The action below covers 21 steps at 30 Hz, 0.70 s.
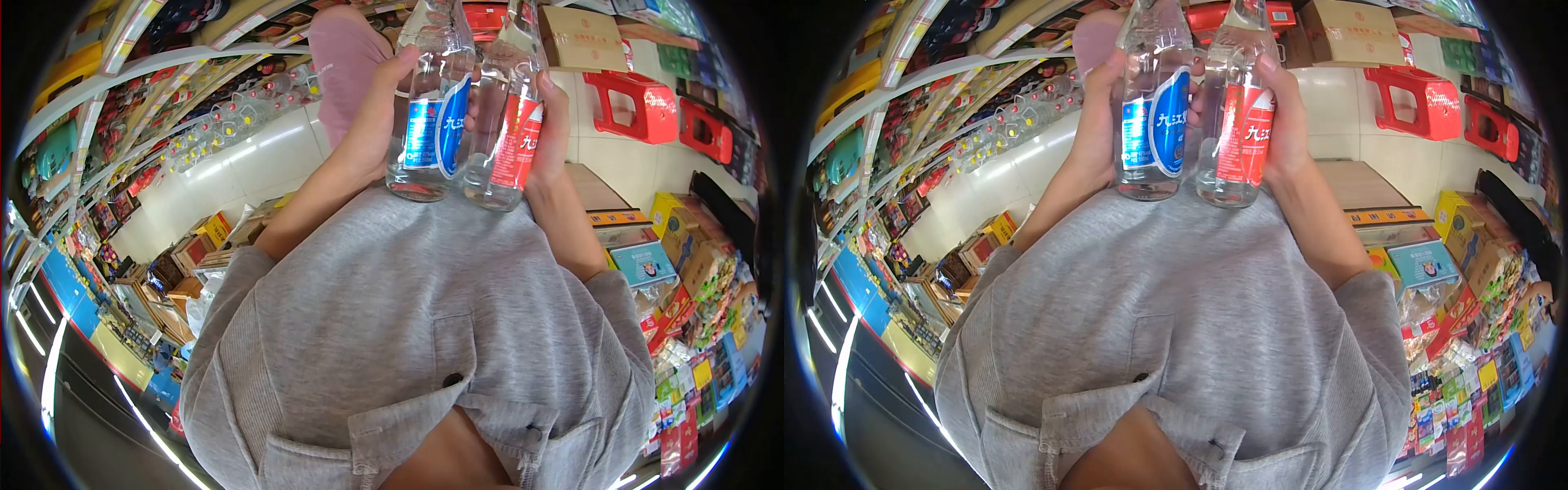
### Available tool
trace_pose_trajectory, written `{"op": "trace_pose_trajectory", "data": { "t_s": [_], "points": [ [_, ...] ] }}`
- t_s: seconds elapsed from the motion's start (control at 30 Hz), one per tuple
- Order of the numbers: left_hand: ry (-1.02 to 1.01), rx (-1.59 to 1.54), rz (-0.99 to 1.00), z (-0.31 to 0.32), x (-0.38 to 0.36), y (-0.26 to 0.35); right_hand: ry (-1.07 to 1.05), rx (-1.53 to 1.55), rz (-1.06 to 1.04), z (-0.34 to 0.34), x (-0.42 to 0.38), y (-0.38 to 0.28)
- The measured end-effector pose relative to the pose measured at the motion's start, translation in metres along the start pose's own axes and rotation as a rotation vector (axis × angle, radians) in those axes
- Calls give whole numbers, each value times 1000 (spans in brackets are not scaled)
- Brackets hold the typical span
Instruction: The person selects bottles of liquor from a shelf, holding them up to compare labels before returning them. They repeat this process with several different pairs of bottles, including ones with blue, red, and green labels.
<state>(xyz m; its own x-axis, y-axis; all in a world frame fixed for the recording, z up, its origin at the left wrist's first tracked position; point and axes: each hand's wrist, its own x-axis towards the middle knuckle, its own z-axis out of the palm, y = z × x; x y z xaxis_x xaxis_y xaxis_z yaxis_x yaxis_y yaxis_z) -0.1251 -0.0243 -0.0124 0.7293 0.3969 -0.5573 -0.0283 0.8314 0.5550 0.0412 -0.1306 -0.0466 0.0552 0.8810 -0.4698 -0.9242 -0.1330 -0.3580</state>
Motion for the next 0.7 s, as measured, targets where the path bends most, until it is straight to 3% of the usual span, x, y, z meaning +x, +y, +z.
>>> {"op": "trace_pose_trajectory", "data": {
  "t_s": [0.7],
  "points": [
    [24,-24,39,15,2,1,-90,22,11,-3,2,-7]
  ]
}}
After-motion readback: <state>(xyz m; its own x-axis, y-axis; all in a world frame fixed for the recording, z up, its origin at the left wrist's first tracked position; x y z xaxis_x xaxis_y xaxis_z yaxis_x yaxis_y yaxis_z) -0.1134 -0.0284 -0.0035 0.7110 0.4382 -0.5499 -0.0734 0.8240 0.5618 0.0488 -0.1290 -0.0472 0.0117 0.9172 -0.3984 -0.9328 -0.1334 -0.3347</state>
